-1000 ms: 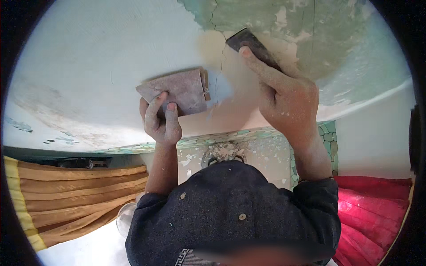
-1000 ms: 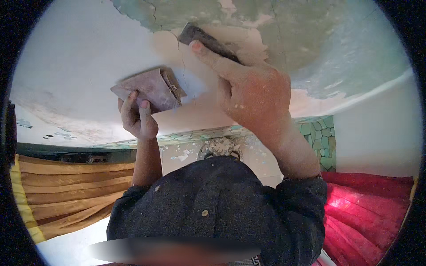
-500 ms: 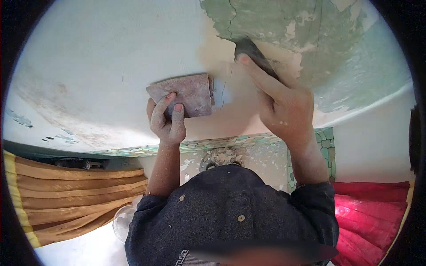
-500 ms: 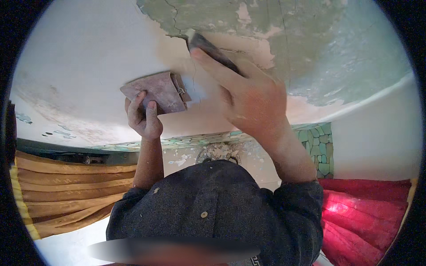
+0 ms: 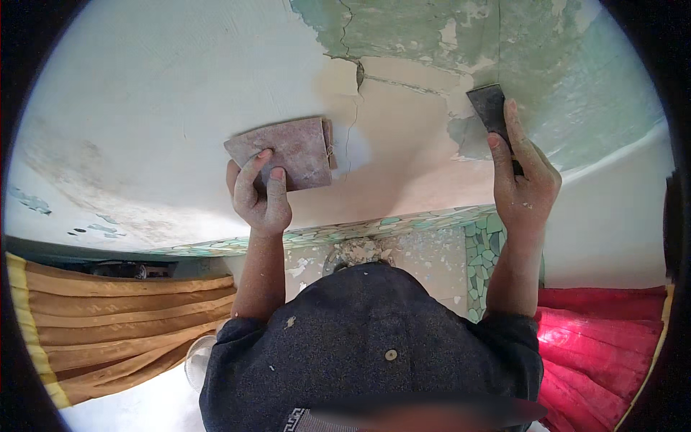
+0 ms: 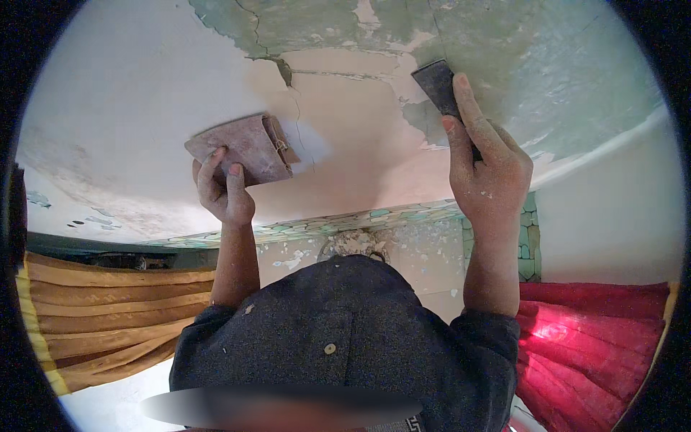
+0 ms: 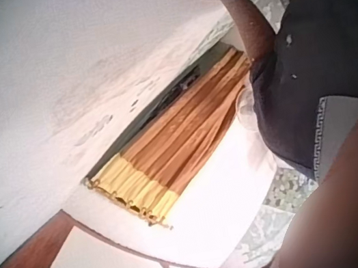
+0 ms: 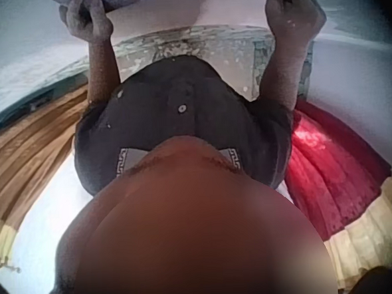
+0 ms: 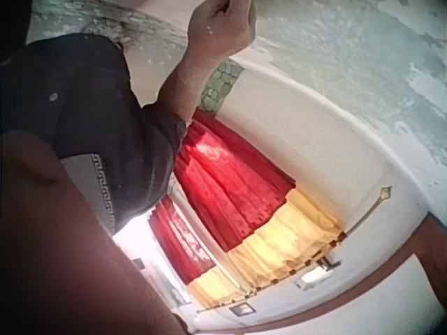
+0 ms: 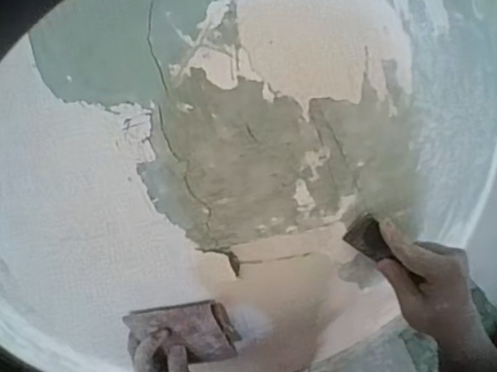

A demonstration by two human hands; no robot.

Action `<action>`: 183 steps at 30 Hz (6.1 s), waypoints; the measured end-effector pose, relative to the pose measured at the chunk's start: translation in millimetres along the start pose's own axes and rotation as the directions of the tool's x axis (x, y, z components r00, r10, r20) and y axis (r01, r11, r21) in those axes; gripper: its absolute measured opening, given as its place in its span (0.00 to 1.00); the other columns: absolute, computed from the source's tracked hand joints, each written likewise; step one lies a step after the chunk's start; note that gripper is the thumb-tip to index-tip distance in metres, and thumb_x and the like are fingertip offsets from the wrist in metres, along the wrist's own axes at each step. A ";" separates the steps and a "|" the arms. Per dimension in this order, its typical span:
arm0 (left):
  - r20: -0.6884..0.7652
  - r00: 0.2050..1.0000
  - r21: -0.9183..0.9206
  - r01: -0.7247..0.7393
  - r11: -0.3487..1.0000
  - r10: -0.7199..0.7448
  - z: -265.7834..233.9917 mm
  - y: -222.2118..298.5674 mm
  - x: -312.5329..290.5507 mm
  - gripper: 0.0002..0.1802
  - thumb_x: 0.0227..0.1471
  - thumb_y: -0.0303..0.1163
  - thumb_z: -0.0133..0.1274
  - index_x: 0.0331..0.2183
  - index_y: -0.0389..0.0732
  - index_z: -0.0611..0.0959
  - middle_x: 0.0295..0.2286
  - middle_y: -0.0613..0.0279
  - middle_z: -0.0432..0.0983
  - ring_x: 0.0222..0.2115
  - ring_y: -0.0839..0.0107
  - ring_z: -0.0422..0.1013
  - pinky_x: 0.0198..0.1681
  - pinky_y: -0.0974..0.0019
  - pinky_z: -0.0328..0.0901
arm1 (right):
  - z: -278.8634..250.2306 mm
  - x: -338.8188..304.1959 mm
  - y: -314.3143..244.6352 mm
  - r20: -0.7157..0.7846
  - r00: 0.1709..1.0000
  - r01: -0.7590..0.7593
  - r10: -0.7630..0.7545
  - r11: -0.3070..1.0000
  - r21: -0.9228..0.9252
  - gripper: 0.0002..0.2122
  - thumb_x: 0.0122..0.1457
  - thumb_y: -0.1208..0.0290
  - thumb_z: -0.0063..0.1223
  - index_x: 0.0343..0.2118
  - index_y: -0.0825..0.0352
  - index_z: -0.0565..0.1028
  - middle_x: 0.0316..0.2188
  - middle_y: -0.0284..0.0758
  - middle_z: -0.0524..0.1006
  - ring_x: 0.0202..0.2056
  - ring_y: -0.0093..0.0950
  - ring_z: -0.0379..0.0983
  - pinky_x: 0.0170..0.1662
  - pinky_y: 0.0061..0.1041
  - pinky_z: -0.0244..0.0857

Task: Stripping old green and white paint from a wall using a scraper and sandpaper.

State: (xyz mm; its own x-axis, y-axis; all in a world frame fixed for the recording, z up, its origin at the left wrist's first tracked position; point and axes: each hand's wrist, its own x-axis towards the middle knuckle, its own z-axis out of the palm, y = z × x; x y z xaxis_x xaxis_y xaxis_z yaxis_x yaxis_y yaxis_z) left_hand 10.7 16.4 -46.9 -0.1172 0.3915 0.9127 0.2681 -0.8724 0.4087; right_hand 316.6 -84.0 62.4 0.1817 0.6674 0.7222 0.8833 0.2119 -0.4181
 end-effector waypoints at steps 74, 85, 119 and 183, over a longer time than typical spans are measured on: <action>-0.127 0.992 -0.115 -0.006 0.993 -0.009 11.1 -13.8 -13.4 0.15 0.52 0.29 0.54 0.43 0.39 0.78 0.43 0.50 0.67 0.45 0.56 0.66 0.49 0.53 0.63 | -11.4 28.2 4.1 0.165 0.958 0.254 -0.233 0.959 -0.124 0.22 0.54 0.74 0.60 0.53 0.50 0.76 0.14 0.33 0.68 0.15 0.25 0.59 0.21 0.25 0.58; -0.125 0.992 -0.122 0.001 0.993 -0.016 9.4 -13.8 -15.1 0.14 0.53 0.28 0.53 0.43 0.40 0.78 0.43 0.50 0.67 0.45 0.56 0.66 0.50 0.53 0.62 | -8.1 27.6 10.3 0.191 0.947 0.280 -0.257 0.954 -0.103 0.21 0.53 0.76 0.60 0.52 0.51 0.77 0.15 0.34 0.70 0.15 0.25 0.61 0.21 0.24 0.59; 0.007 1.000 -0.011 -0.019 1.000 0.019 1.9 -11.7 -13.4 0.15 0.52 0.29 0.54 0.43 0.39 0.79 0.43 0.50 0.69 0.45 0.57 0.67 0.49 0.56 0.63 | 12.7 35.7 -27.7 0.169 0.946 0.272 -0.275 0.961 0.043 0.22 0.53 0.79 0.58 0.52 0.55 0.77 0.33 0.41 0.81 0.27 0.30 0.79 0.30 0.25 0.69; -0.065 0.998 -0.024 -0.024 0.999 0.023 -65.5 -16.7 23.0 0.15 0.47 0.23 0.58 0.40 0.34 0.82 0.37 0.49 0.74 0.35 0.62 0.71 0.38 0.65 0.65 | 108.2 -15.0 -104.1 0.146 0.989 -0.077 -0.001 0.844 0.530 0.39 0.60 0.76 0.50 0.66 0.74 0.36 0.65 0.61 0.45 0.61 0.48 0.59 0.53 0.31 0.66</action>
State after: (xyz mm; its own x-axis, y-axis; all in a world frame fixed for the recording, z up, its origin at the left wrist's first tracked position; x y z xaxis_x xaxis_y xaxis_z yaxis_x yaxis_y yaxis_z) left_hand -59.1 20.8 -32.6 -0.1726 0.3521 0.9199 0.2478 -0.8884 0.3865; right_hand 175.1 -38.9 35.5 0.1157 0.7639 0.6349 0.5029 0.5062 -0.7007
